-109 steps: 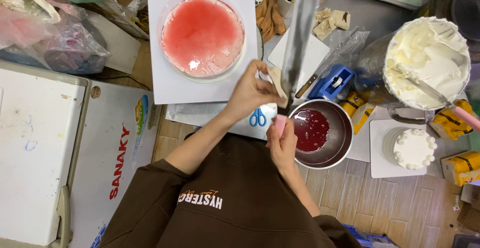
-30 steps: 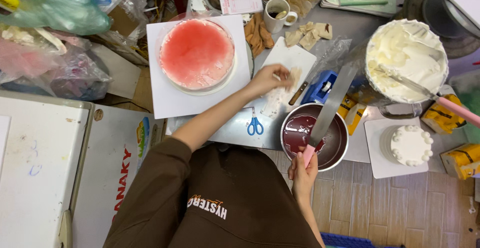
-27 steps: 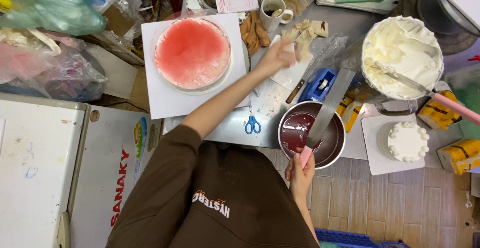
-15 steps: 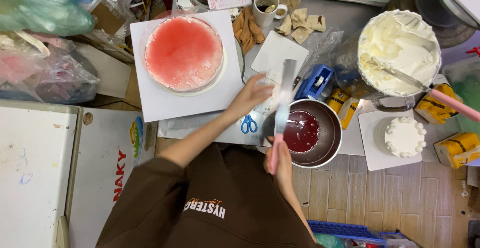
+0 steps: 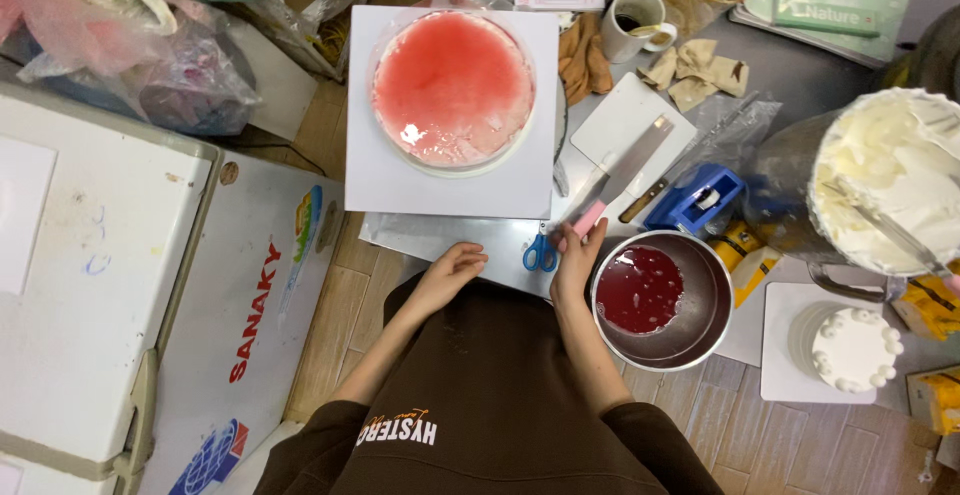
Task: The person organizes various cake layers and sponges on a workspace, then moves a large cake layer into a refrigerator before returning to the main table to handle small tools and cake components.
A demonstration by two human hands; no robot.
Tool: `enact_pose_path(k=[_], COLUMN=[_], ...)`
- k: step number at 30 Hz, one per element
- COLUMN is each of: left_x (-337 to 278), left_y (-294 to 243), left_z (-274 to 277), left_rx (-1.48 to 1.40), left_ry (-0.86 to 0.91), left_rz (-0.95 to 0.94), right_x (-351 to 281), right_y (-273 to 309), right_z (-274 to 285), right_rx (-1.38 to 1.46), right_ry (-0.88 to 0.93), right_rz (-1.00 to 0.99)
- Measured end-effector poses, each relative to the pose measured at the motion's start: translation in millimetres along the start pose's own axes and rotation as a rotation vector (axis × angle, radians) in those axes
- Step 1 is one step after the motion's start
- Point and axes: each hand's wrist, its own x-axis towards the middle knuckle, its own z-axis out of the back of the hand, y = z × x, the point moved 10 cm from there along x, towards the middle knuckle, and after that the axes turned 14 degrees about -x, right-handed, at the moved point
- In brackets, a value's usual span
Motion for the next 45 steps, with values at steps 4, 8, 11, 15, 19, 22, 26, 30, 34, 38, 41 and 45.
enact_pose_path(k=[4, 8, 11, 15, 19, 22, 26, 30, 34, 38, 41, 45], left_x=[5, 34, 82, 143, 159, 159, 96, 2, -83, -119, -116, -101], left_y=[-9, -29, -31, -49, -65, -46, -66, -100, -132, -159, -166, -166], left_z=[-22, -75, -96, -101, -123, -134, -156, -162, -176, -175, -165, -143], left_rx=[0.194, 0.747, 0.977, 0.831, 0.990, 1.126, 1.273, 0.837, 0.732, 0.700, 0.727, 0.789], left_ry=[-0.021, 0.117, 0.071, 0.115, 0.096, 0.179, 0.233, 0.398, 0.516, 0.542, 0.459, 0.348], left_rz=[-0.003, -0.445, -0.497, -0.416, -0.732, -0.700, -0.914, -0.913, -1.059, -1.159, -1.155, -1.135], right_x=[8, -16, -40, -64, -62, -59, -58, -56, -42, -12, 1, 11], right_y=[-34, -11, 4, 6, -9, -26, -50, -20, -11, -5, 2, 37], right_z=[17, 17, 10, 4, 8, 14, 5, 0, -33, -38, -24, -16], right_rx=[-0.169, -0.478, -0.509, -0.347, -0.230, -0.228, 0.103, 0.372, 0.684, 0.586, 0.331, 0.299], right_ry=[-0.063, 0.008, 0.097, 0.260, 0.315, 0.318, 0.376, 0.330, 0.435, 0.519, 0.377, 0.334], right_rz=[-0.070, 0.099, 0.126, 0.146, 0.060, -0.038, -0.285, -0.316, -0.514, -0.382, -0.338, -0.327])
